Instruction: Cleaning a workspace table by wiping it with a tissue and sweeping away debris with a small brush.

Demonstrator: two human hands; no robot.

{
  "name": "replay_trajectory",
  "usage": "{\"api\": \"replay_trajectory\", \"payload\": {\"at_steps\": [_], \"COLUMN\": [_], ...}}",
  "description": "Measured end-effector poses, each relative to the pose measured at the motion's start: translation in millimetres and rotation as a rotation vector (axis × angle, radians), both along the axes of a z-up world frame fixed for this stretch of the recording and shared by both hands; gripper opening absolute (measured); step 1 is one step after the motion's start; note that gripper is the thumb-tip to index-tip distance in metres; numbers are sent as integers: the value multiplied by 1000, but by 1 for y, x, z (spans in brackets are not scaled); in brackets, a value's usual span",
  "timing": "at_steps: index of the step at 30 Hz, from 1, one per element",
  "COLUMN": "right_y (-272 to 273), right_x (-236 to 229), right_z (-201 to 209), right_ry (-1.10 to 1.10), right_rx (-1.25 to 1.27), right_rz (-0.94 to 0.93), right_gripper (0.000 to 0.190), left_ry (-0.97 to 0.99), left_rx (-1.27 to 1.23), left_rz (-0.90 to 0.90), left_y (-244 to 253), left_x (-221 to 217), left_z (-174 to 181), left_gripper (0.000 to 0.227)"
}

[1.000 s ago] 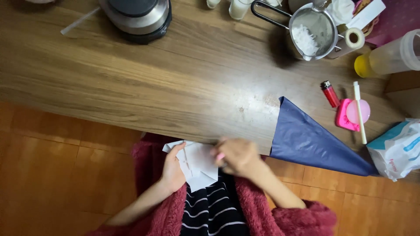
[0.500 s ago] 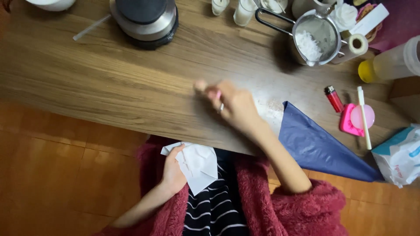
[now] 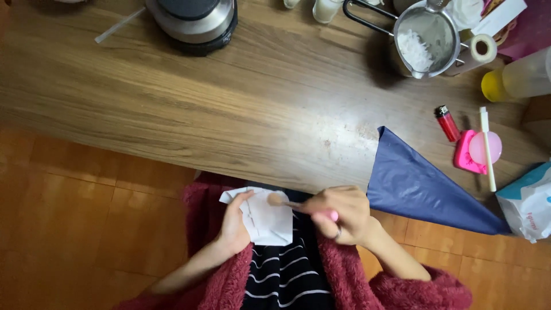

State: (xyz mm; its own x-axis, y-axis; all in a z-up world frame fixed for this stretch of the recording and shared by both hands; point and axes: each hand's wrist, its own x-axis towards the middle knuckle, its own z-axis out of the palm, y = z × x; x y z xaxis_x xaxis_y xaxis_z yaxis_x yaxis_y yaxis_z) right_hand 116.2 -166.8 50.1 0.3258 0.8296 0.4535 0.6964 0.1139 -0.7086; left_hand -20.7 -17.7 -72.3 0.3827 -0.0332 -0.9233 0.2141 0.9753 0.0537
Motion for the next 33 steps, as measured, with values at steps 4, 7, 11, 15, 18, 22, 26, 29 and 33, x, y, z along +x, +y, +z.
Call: {"api": "replay_trajectory", "payload": {"at_steps": [4,7,11,15,18,22,26,29,33], "right_y": [-19,-30,-31,3,31,61,87,108,106], "right_x": [0,6,18,19,29,43,52,43,44], "right_z": [-1,16,18,24,19,10,12,48,31], "right_ry": [-57,-84,-102,70,148,287,299,293,302], "right_rx": [-46,25,-149,-203,-266,-295,-244,-226,-269], "right_rz": [-138,-317,-393,-281,-93,-19,-20,-31,-90], "right_gripper": [24,25,25,12,15,13,12,10,10], "left_ry": [-103,-106,-267,-99,-166,-319,-441,-421,-405], "left_rx": [-46,-45,35,197,213,182,181,324,501], "left_rz": [3,-42,82,-84,-38,30,64,257,501], "left_y": [-2,3,26,58,68,86,104,146,256], "left_x": [3,8,14,53,70,88,95,93,116], "left_z": [23,42,45,108,133,128,119,111,107], "left_gripper": [27,30,31,33,37,38,35,33,32]}}
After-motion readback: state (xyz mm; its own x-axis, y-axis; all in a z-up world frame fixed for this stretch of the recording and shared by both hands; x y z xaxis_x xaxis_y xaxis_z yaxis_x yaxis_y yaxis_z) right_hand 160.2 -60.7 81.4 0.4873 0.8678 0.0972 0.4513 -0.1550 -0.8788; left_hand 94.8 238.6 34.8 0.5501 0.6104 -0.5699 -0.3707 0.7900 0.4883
